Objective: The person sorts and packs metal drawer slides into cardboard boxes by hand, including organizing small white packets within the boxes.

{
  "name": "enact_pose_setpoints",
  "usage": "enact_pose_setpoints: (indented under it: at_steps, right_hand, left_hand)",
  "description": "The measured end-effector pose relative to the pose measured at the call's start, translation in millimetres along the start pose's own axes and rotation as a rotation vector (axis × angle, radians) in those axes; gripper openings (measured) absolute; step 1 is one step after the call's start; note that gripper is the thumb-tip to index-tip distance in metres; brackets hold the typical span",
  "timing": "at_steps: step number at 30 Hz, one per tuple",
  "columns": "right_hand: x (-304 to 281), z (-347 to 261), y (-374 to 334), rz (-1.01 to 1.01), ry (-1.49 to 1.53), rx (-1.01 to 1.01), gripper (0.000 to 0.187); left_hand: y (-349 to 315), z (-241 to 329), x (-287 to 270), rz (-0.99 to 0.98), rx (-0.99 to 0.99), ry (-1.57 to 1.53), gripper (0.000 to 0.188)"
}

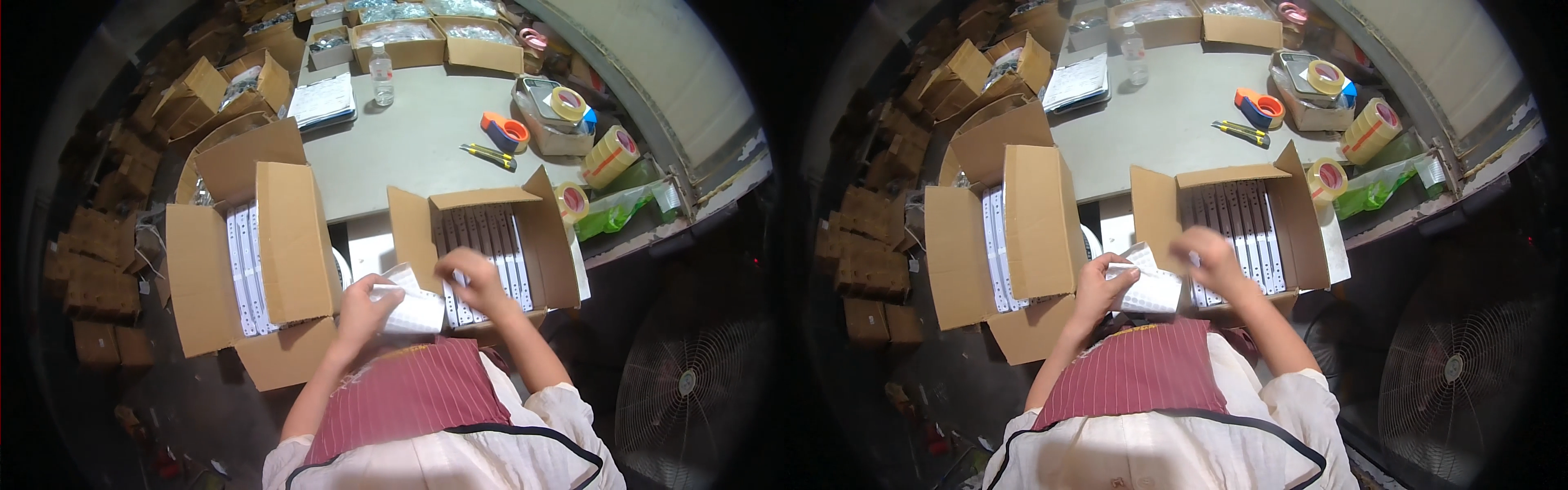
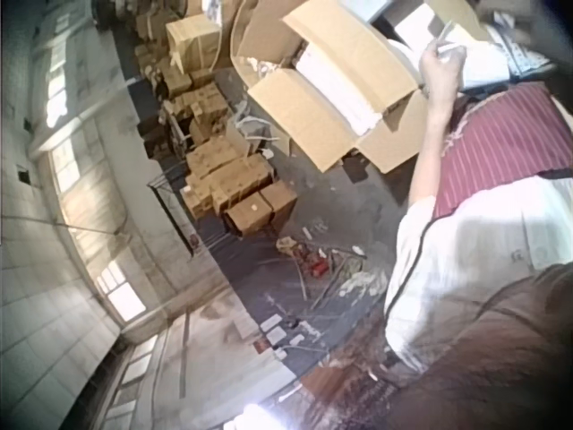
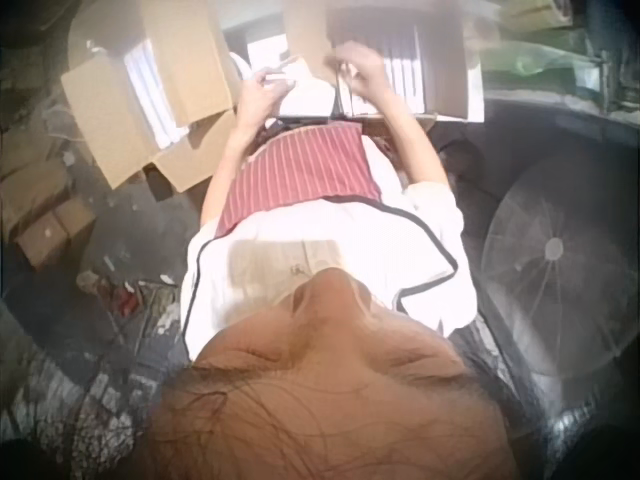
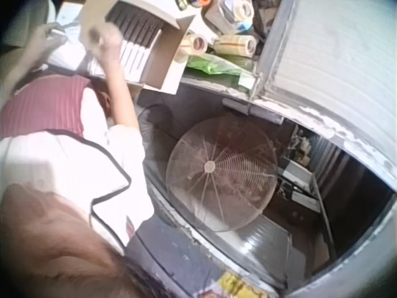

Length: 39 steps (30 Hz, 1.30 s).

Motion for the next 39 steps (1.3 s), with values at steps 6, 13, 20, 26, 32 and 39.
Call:
enact_pose_setpoints:
  at_steps: [6, 13, 20, 26, 32, 39]
  right_hand:
    - [-2, 148, -2, -0.326, -0.324, 0.437, 0.02]
    - [43, 181, 0, -0.641, -0.601, 0.521, 0.023]
    - [4, 202, -5, -0.401, -0.49, 0.572, 0.035]
    - [24, 200, -12, -0.511, -0.529, 0.508, 0.032]
    - [13, 174, 14, -0.459, -0.628, 0.527, 0.027]
    - [8, 15, 53, -0.273, 0.186, 0.22, 0.021]
  left_hand:
    - [15, -7, 8, -0.104, 0.042, -0.033, 0.025]
    - [15, -4, 5, -0.107, 0.03, -0.026, 0.025]
    - [11, -10, -1, -0.091, 0.064, -0.173, 0.022]
    - [11, 6, -4, -0.105, 0.081, -0.194, 0.026]
    - [10, 11, -10, -0.105, 0.04, -0.224, 0.025]
    - [6, 20, -25, 0.078, 0.066, 0.022, 0.018]
Point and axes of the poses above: each hand's wrist, its own y-axis towards the middle knuckle, its own x-axis out of the palm, z = x × y, the point moved 5 cm from there along y, towards the middle knuckle, and after that the axes turned 7 degrees about y, right-handed, at the moved point
